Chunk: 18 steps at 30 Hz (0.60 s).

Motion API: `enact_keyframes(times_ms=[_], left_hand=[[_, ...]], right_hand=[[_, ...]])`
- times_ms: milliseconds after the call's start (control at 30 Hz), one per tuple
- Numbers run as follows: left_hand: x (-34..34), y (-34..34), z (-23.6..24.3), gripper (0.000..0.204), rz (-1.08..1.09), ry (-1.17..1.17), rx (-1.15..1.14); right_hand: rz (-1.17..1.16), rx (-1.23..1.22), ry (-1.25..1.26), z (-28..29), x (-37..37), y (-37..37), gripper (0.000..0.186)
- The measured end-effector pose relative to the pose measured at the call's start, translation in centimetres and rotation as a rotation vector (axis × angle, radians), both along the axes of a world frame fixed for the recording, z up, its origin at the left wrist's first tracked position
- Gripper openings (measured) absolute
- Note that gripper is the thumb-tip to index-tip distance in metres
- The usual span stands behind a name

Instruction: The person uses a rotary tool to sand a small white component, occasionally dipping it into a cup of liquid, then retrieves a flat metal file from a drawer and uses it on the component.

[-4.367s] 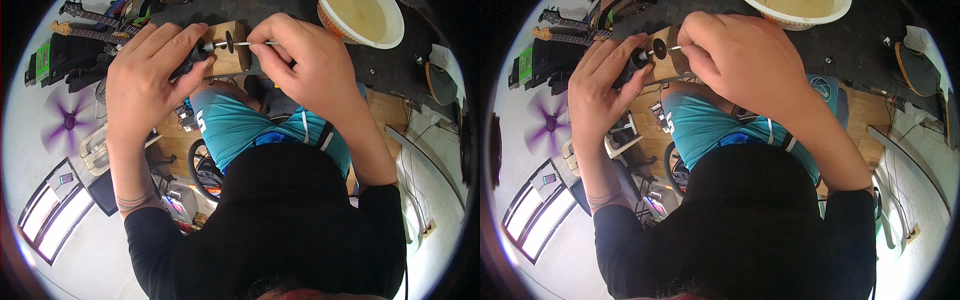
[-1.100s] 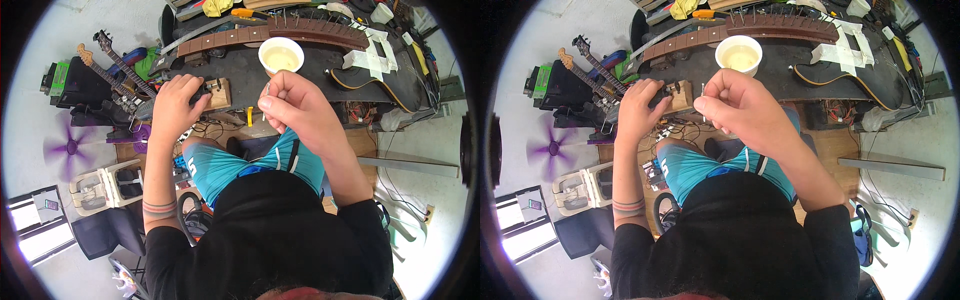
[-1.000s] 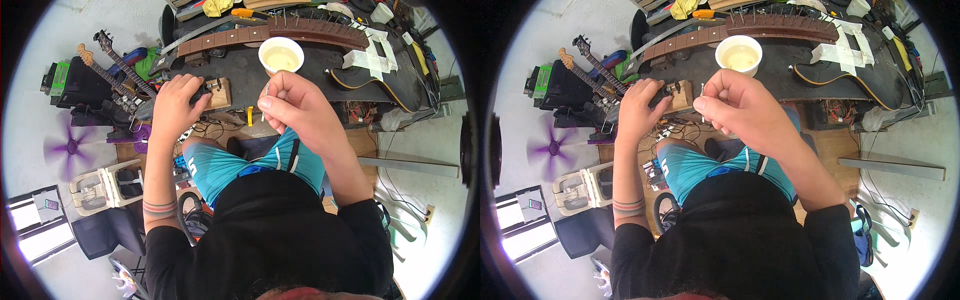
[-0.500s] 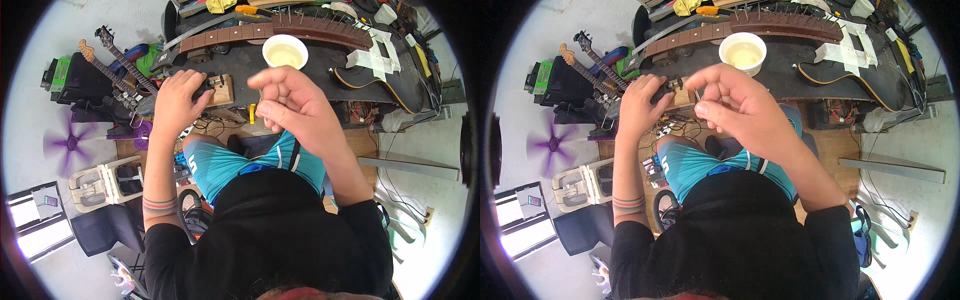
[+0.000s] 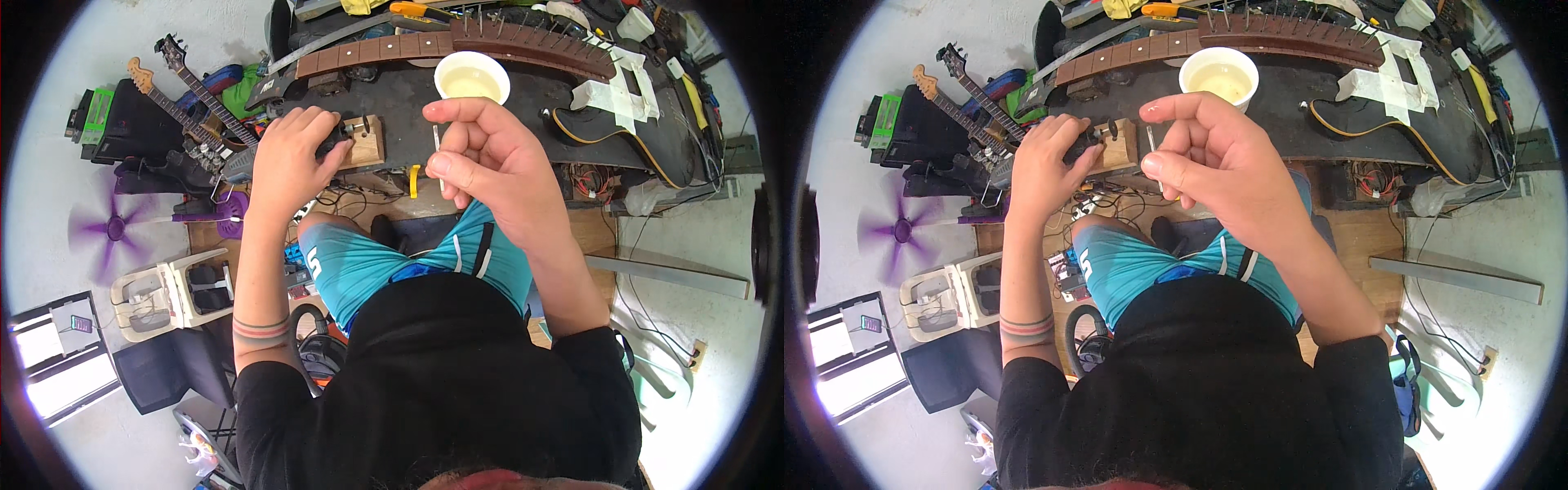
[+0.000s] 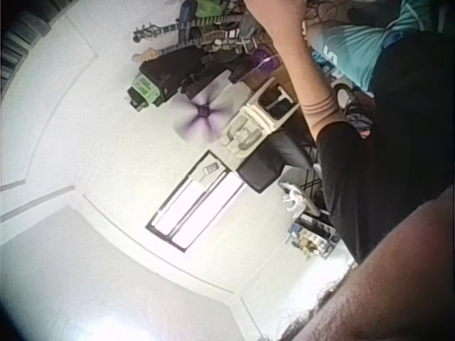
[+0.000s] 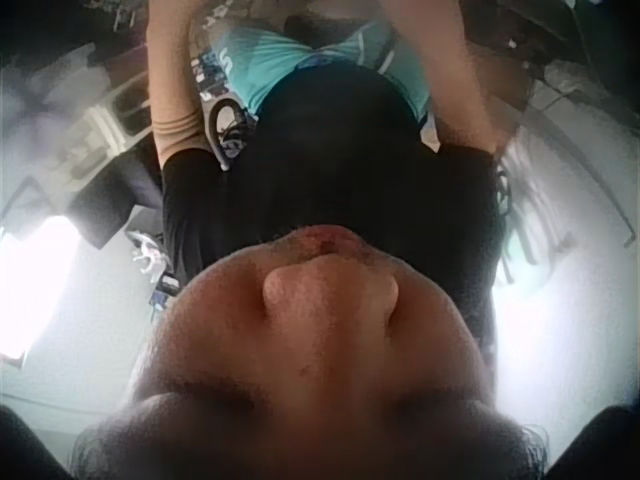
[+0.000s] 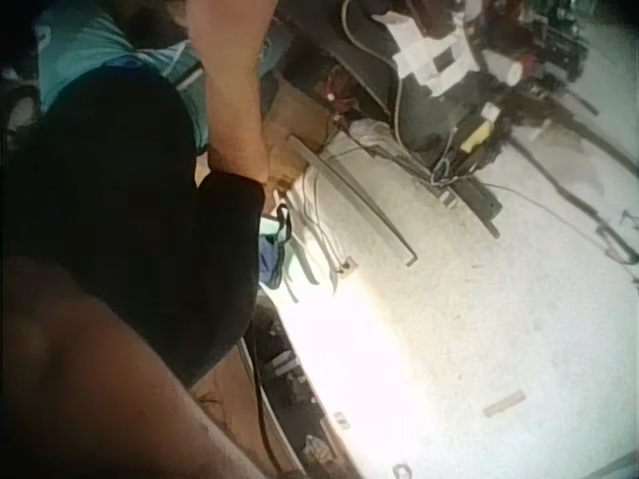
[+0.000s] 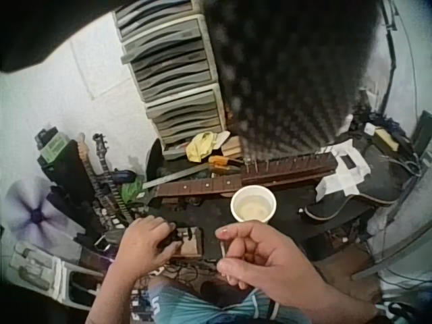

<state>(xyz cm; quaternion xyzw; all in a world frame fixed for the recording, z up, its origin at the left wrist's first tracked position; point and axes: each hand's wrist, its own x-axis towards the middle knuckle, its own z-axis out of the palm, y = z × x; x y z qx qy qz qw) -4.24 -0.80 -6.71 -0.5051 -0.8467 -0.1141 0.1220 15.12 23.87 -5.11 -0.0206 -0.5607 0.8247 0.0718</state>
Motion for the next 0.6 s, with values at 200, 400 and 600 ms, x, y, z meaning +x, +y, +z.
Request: enact_keyframes(times_ms=[200, 400, 600], left_hand=[[-0.1, 0.0, -0.1, 0.037, 0.007, 0.006, -0.013], [0.1, 0.0, 0.1, 0.037, 0.01, 0.0, -0.011], [-0.1, -0.1, -0.2, 0.037, 0.005, 0.01, 0.004]], right_hand=[[0.021, 0.004, -0.002, -0.2, 0.0, 0.1, 0.037], [0.033, -0.02, -0.019, 0.0, 0.0, 0.1, 0.032], [-0.015, -0.017, -0.004, -1.2, -0.2, 0.0, 0.015]])
